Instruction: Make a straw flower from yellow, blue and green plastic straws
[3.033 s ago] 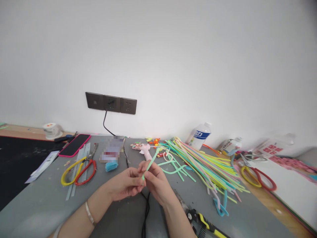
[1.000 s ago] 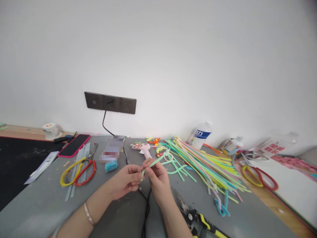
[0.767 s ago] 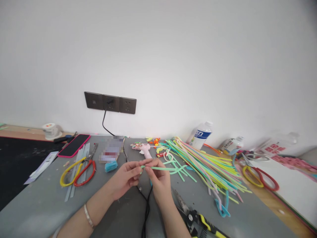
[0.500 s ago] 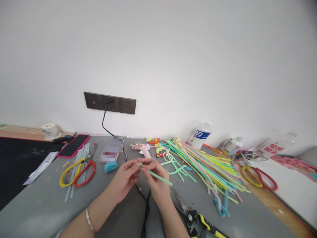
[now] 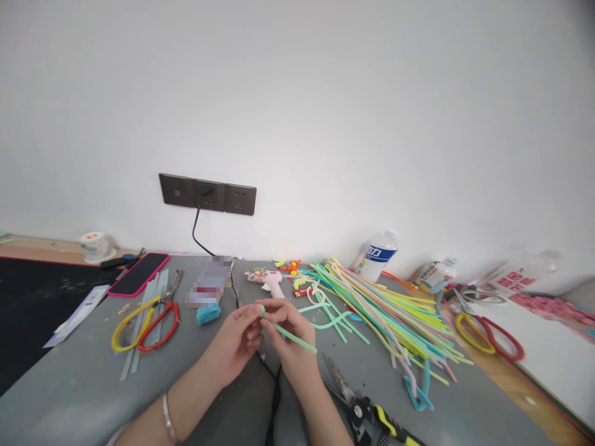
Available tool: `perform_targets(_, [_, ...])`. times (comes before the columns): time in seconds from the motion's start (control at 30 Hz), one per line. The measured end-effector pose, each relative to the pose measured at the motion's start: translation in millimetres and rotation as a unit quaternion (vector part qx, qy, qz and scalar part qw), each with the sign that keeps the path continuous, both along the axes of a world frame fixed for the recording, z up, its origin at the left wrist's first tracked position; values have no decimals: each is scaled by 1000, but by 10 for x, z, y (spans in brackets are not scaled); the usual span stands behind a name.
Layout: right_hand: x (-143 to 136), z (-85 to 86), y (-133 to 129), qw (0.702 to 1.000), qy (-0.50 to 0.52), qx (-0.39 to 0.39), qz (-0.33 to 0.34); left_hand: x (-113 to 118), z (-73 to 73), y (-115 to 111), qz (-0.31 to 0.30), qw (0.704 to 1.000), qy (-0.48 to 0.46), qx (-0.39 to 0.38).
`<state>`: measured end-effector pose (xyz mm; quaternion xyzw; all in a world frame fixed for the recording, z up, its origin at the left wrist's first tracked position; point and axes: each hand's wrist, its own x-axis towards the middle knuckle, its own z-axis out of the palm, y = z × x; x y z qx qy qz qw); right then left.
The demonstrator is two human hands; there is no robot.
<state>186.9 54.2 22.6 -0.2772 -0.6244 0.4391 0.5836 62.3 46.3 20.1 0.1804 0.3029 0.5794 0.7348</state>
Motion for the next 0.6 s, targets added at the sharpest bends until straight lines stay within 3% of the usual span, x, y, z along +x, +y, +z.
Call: perform_targets(0.6, [10, 16, -11, 998, 30, -44, 44, 10, 12, 5, 46, 998, 44, -9])
